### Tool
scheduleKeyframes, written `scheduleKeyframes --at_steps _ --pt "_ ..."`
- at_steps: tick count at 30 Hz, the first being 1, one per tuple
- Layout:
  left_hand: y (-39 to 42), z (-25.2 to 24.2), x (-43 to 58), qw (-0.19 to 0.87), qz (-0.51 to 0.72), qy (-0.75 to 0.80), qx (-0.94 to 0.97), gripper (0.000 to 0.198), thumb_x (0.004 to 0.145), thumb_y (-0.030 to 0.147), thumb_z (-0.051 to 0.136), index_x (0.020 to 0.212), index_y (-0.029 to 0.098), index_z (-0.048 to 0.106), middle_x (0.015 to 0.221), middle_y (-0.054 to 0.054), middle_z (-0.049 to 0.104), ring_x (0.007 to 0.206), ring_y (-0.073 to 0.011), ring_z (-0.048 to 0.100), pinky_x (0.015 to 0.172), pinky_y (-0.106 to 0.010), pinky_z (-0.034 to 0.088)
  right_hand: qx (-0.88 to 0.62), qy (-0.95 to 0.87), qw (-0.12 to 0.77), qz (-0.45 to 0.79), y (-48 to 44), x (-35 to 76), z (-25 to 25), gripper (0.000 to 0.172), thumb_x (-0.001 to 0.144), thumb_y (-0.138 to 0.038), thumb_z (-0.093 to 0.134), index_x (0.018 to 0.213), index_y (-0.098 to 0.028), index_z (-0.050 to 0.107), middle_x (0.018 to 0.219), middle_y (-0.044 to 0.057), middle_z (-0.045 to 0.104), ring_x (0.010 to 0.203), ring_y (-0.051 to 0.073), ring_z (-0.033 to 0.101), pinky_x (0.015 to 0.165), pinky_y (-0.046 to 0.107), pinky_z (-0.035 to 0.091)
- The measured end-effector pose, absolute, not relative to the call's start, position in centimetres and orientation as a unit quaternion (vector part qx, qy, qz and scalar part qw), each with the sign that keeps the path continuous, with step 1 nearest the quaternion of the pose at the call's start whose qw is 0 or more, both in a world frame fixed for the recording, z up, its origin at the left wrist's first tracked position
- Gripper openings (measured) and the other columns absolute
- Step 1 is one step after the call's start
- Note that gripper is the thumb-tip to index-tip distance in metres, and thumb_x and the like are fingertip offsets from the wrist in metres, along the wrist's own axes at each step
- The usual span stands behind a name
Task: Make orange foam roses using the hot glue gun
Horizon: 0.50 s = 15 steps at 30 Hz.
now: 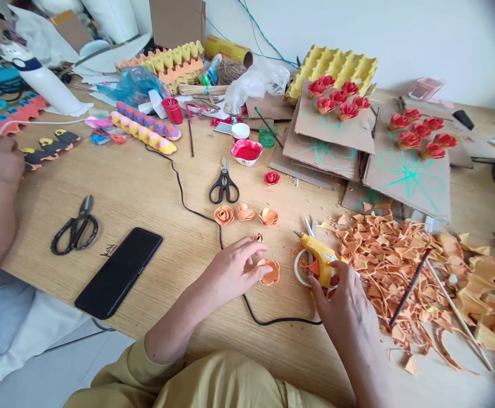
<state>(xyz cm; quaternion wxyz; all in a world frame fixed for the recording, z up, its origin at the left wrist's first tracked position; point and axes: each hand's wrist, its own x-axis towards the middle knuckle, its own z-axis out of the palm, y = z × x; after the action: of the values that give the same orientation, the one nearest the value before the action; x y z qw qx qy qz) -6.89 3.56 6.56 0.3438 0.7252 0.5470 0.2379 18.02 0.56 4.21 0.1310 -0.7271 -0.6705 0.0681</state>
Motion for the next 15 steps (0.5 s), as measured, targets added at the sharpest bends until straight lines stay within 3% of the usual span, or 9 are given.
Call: scheduleKeyframes --at_steps 4,7,15 --pt "2.8 6.8 -6.5 0.330 0.195 0.517 0.766 0.056 0.079 0.029 0.081 0.129 0.025 0.058 0.128 -0.008 0.062 0.112 -0.0251 0.063 0.098 -0.037 0.052 -0.723 -0.668 0.167 0.065 0.7 18.0 3.7 0.035 0.092 -0.050 0.057 0.112 -0.022 0.048 0.095 0.009 0.059 0.085 0.030 0.062 0.060 0.036 0.047" --pt "2.3 6.4 -6.0 0.319 0.170 0.507 0.782 0.070 0.075 0.028 0.085 0.136 0.027 0.051 0.134 -0.009 0.057 0.124 -0.0292 0.057 0.104 -0.042 0.050 -0.729 -0.655 0.184 0.075 0.8 17.9 3.7 0.030 0.091 -0.048 0.056 0.106 -0.023 0.048 0.093 0.008 0.058 0.082 0.028 0.062 0.060 0.035 0.046" --pt "2.3 5.7 -4.8 0.310 0.155 0.513 0.786 0.047 0.081 0.022 0.079 0.123 0.023 0.057 0.122 -0.008 0.063 0.117 -0.0277 0.060 0.104 -0.044 0.049 -0.742 -0.600 0.248 0.167 1.4 19.2 4.4 0.037 0.081 -0.056 0.067 0.091 -0.024 0.050 0.081 0.004 0.066 0.055 0.019 0.061 0.050 0.031 0.043"
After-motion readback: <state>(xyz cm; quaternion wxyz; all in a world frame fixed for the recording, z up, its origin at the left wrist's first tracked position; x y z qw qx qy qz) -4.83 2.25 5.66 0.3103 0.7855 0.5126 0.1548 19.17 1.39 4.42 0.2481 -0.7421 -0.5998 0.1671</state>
